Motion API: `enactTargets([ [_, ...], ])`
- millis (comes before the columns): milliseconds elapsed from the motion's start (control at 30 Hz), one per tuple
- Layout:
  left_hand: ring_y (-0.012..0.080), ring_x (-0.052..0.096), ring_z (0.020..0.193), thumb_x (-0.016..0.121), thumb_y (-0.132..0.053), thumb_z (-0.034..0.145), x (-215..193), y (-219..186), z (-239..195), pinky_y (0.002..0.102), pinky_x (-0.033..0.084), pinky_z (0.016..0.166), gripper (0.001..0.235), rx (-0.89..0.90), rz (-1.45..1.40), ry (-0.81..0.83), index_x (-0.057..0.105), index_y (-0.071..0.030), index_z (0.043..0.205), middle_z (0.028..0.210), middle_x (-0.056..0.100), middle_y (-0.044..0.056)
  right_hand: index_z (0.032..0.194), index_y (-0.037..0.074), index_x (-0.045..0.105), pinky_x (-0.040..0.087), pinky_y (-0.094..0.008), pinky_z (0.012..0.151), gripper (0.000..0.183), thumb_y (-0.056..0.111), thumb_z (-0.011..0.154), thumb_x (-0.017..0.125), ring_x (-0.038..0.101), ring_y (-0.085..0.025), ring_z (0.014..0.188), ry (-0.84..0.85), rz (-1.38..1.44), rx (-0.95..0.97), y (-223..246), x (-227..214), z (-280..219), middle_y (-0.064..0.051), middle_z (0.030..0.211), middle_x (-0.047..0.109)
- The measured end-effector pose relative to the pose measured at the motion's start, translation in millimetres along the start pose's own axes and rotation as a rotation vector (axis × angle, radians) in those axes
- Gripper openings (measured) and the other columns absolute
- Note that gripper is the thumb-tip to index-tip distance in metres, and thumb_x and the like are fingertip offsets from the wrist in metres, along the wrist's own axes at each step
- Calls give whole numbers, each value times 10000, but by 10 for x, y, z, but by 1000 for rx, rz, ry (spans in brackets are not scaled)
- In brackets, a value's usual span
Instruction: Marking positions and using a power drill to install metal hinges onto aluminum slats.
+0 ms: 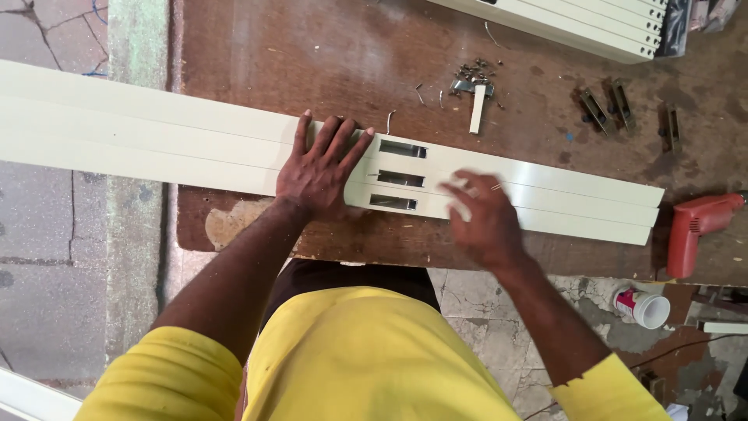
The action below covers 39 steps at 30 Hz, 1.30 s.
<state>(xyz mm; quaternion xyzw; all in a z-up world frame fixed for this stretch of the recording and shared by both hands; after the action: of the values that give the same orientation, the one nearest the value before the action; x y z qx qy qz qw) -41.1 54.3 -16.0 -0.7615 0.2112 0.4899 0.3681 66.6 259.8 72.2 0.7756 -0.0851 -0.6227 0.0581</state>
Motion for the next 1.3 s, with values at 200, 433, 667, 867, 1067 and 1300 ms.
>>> enactTargets([
  [200, 331, 223, 1504, 735, -849, 563, 27, 23, -2, 644, 5, 1217, 1367, -4, 0, 8, 160, -208, 1625, 1594, 285, 146, 1278, 175, 714, 547, -430, 839, 478, 128, 802, 741, 611, -299, 1072, 76, -38, -246, 208, 342, -167, -120, 1271, 620],
  [433, 338, 235, 1503, 744, -835, 583, 20, 10, 13, 650, 13, 1214, 1348, 1, 27, 28, 149, -210, 1617, 1594, 286, 150, 1354, 186, 672, 537, -418, 850, 565, 126, 797, 739, 609, -282, 1054, 28, -212, -473, 150, 372, -211, -110, 1274, 609],
  [667, 335, 244, 1499, 780, -795, 579, 20, 18, 9, 647, 22, 1218, 1365, 12, 4, 11, 139, -203, 1629, 1592, 296, 153, 1355, 230, 670, 496, -393, 773, 541, 107, 830, 701, 597, -247, 975, 27, -277, -600, 189, 373, -128, -90, 1162, 604],
  [867, 332, 244, 1497, 782, -799, 580, 20, 12, 4, 649, 24, 1220, 1370, 13, 9, 14, 135, -201, 1629, 1586, 302, 151, 1266, 177, 697, 487, -375, 625, 457, 89, 818, 705, 592, -231, 854, 190, -222, -579, 226, 481, 55, -78, 953, 580],
  [1067, 333, 235, 1497, 775, -801, 580, 3, 7, 23, 647, 10, 1217, 1365, 11, 21, 41, 126, -205, 1622, 1590, 288, 142, 1135, 110, 713, 518, -363, 578, 313, 113, 822, 724, 607, -223, 799, 233, -104, -612, 302, 448, 159, -82, 889, 576],
  [1300, 352, 253, 1496, 745, -792, 626, 64, 22, -19, 655, 20, 1218, 1323, 28, 19, -23, 147, -180, 1635, 1585, 315, 159, 1027, 117, 770, 534, -350, 604, 202, 95, 826, 758, 622, -193, 744, 46, 143, -515, 537, 428, 217, -42, 863, 606],
])
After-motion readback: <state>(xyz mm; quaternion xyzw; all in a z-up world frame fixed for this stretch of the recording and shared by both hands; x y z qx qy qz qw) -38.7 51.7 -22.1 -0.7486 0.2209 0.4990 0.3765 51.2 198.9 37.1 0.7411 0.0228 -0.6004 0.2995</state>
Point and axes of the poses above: each hand's wrist, its own z-axis towards the middle knuckle, its own x-axis out of the palm, y = z × x, the point moved 7 cm from there along z, towards the middle knuckle
